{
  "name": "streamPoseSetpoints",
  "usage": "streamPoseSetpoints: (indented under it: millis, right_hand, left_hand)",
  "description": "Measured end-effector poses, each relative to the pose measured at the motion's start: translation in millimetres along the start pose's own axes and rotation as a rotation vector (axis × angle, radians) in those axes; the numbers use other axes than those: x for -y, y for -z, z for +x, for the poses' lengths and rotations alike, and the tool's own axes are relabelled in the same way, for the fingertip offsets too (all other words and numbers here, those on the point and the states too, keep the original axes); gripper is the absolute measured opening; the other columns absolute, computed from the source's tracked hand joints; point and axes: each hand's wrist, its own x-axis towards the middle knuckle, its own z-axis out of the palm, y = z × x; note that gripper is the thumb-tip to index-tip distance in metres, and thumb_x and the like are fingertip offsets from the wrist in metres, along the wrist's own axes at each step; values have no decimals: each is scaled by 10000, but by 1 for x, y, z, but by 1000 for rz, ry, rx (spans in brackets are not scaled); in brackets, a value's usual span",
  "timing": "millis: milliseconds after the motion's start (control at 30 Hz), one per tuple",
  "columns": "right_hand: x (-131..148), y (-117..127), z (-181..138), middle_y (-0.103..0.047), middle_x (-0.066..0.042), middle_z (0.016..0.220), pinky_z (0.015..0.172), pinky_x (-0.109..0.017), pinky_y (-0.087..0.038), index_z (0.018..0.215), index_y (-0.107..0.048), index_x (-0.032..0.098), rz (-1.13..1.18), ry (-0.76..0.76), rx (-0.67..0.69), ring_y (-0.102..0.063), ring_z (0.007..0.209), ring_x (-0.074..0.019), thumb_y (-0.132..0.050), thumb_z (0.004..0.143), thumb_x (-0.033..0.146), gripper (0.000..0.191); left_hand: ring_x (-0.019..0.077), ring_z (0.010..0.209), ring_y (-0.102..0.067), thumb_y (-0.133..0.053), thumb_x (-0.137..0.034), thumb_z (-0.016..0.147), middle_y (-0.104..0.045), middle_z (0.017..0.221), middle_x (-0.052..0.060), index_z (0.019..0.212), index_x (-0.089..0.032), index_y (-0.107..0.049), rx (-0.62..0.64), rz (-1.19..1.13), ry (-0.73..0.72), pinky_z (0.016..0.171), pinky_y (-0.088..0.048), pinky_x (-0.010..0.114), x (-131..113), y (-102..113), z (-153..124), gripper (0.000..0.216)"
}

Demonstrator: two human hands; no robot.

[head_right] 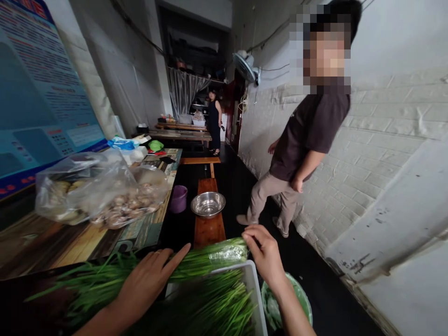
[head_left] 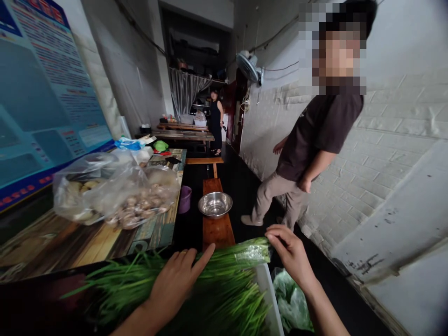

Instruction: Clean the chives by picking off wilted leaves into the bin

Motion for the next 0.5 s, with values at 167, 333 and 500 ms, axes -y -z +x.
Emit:
streamPoseSetpoints:
  millis: [167, 333, 500]
  right_hand:
    - [29, -7, 10, -702, -62, 976, 800, -281, -517, 953, -760, 227, 11, 50, 335, -666, 889, -177, -549, 941, 354, 246]
    - [41, -20, 17, -686, -28, 807, 664, -238, -490, 823, -764, 212, -73, 103, 527, -641, 724, -142, -593, 908, 263, 198]
    - [38, -20, 19, -650, -31, 769, 654, -239, -476, 770, -719, 182, -178, 142, 488, -614, 700, -141, -542, 924, 233, 240]
  left_hand:
    - [222, 859, -646, -386, 115, 776, -664, 983, 51, 1511, -342, -258, -101, 53, -156, 816, -539, 395, 10, 7, 4, 875]
    - [223, 883, -614, -386, 111, 776, -635, 970, 35, 1519, -397, -172, -115, 38, -228, 835, -505, 394, 16, 16, 10, 925]
    - [228, 903, -615, -386, 106, 791, -634, 978, 38, 1508, -398, -210, -110, 54, -253, 844, -501, 398, 24, 20, 8, 894]
